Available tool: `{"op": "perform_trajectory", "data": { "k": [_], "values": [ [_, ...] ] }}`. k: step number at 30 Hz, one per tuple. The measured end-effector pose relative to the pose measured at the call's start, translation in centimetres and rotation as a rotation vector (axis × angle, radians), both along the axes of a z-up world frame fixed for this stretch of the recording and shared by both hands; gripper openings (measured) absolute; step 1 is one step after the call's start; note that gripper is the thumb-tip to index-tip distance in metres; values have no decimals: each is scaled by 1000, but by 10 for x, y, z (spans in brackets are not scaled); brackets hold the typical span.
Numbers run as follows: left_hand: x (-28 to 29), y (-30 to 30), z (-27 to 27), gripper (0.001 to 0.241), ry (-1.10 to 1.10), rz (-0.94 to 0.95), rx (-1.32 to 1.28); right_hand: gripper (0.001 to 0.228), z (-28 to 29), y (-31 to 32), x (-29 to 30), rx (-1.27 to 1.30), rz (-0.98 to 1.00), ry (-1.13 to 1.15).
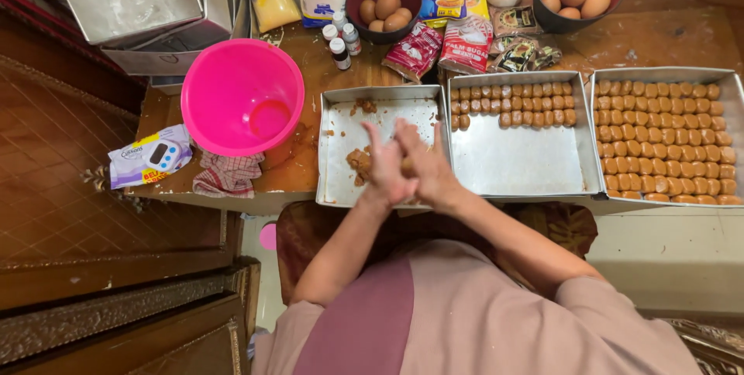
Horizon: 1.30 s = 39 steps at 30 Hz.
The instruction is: Shaping small pieces of dough into balls and placing them in a baking tray
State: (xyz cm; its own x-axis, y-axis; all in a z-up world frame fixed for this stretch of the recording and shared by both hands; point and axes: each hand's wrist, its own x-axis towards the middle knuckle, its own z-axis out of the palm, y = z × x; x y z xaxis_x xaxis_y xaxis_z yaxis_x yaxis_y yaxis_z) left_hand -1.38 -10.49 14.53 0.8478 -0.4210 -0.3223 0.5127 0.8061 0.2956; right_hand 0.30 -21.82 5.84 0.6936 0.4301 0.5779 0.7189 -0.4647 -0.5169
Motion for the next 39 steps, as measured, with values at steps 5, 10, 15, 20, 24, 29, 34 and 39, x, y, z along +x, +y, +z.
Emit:
{"op": "perform_trajectory", "data": {
  "k": [5, 10, 15, 20, 24, 29, 34, 39],
  "values": [
    [36, -7, -43, 75, -123, 104, -87, 123, 51, 11, -8, -37, -11, -142],
    [30, 9, -6, 106, 27, 82, 161, 132, 21, -2, -7, -64, 73, -92],
    [23, -9, -24, 98, -186, 16, 7, 120, 35, 8, 21, -88, -108, -150],
    [24, 20, 8, 100, -154, 51, 102, 129, 32, 12, -25, -79, 39, -141],
    [4, -2, -21, 123, -3, -155, 202, 125, 15, -14, 3, -48, -15, -55],
    [35, 6, -61, 104, -104, -67, 65, 127, 58, 11, -16, -94, -31, -159],
    [13, 20, 12, 129, -131, -6, 91, 128, 13, 10, -22, -154, 42, -210],
    [2, -10, 20, 106, -180, -156, 102, 122, 60, 4, 13, -12, -50, -127]
  ]
}}
